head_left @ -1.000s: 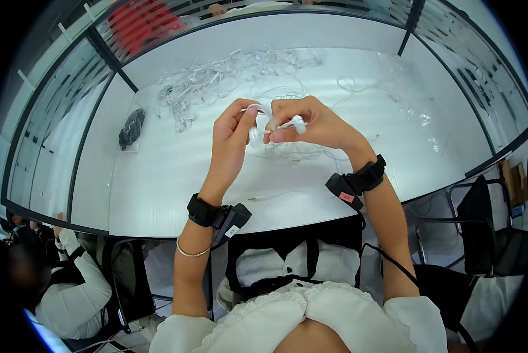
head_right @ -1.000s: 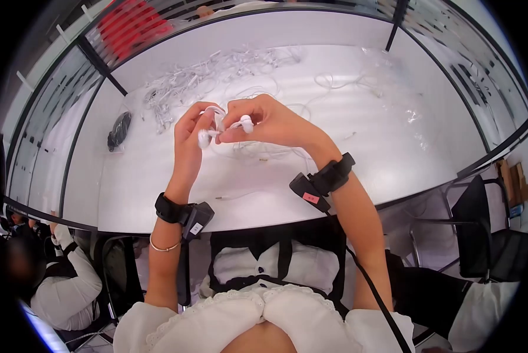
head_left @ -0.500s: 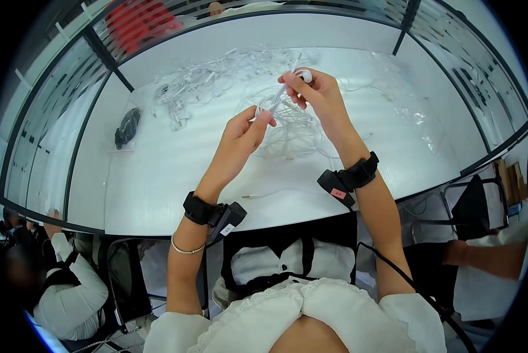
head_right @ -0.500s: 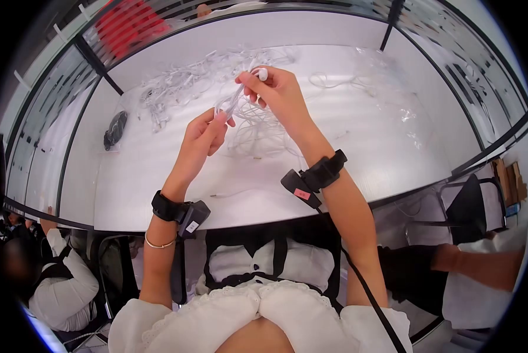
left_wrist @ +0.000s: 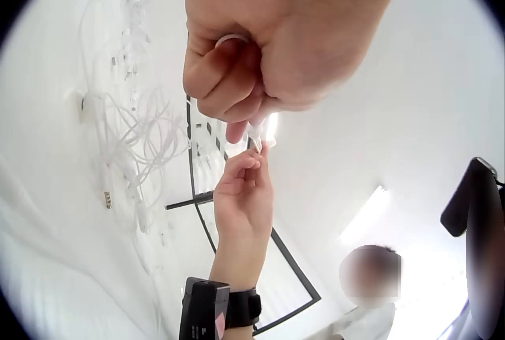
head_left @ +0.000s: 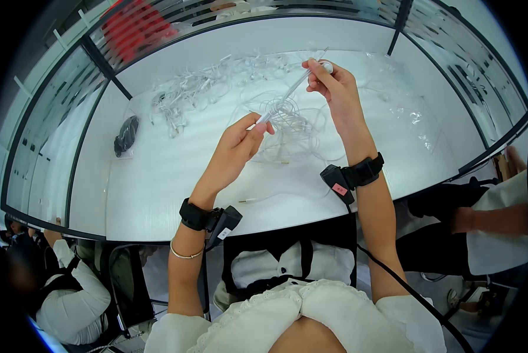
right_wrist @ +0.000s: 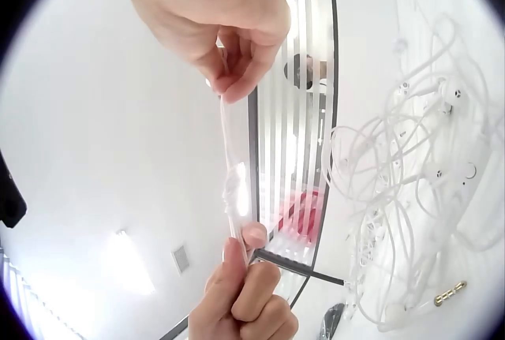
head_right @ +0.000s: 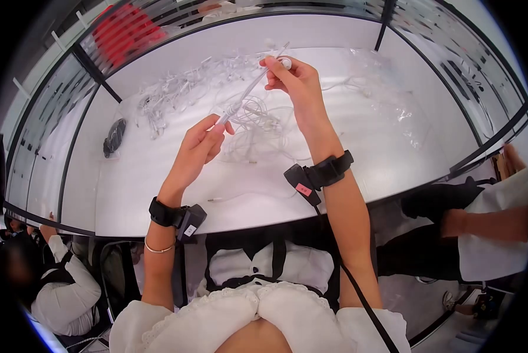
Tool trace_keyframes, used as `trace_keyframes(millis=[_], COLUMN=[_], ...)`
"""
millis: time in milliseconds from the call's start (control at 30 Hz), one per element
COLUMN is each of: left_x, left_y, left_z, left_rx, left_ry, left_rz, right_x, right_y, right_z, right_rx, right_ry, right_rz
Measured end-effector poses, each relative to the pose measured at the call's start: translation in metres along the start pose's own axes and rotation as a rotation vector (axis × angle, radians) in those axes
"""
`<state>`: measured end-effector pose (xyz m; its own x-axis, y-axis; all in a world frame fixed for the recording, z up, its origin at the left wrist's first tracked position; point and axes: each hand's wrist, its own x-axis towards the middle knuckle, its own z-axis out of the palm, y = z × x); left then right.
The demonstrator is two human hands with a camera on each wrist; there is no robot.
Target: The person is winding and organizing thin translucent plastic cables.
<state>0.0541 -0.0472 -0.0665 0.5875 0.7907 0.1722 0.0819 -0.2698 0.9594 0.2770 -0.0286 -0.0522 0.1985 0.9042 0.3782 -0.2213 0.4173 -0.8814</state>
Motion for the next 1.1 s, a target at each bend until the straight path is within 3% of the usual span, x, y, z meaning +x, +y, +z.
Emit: trace_keyframes(millis=[133, 467, 633, 733, 833, 933, 1100], left_x=[0.001, 0.008, 0.008, 0.007, 0.003, -0.001, 0.0], left_y=[0.008, -0.022, -0.018, -0.027, -0.018, -0.005, -0.012], left_z=[-0.004, -0.004, 0.009, 0.015, 0.014, 0.019, 0.018], left_rx=[-0.037, 0.035, 0.128, 0.18, 0.271, 0.275, 0.259], left_ry=[-0.011, 0.036, -0.076, -0.064, -0.136, 0.001, 0.064], left_rz=[-0.076, -0.005, 0.064, 0.052, -0.002, 0.074, 0.078], right_x=[0.001, -0.006, -0.011, -0.01, -0.006, 0.0, 0.003], right_y=[-0.002, 0.001, 0.005, 0.011, 0.017, 0.015, 0.017], right_z=[0.0, 0.012, 0.024, 0.022, 0.017, 0.007, 0.001], right_rx=[0.002, 0.028, -0.031, -0.068, -0.105, -0.007, 0.018], right_ry=[0.012, -0.143, -0.237, -0.225, -0.078, 0.079, 0.097], right_rz=[-0.002, 0.055, 0.169, 0.171, 0.077, 0.036, 0.068])
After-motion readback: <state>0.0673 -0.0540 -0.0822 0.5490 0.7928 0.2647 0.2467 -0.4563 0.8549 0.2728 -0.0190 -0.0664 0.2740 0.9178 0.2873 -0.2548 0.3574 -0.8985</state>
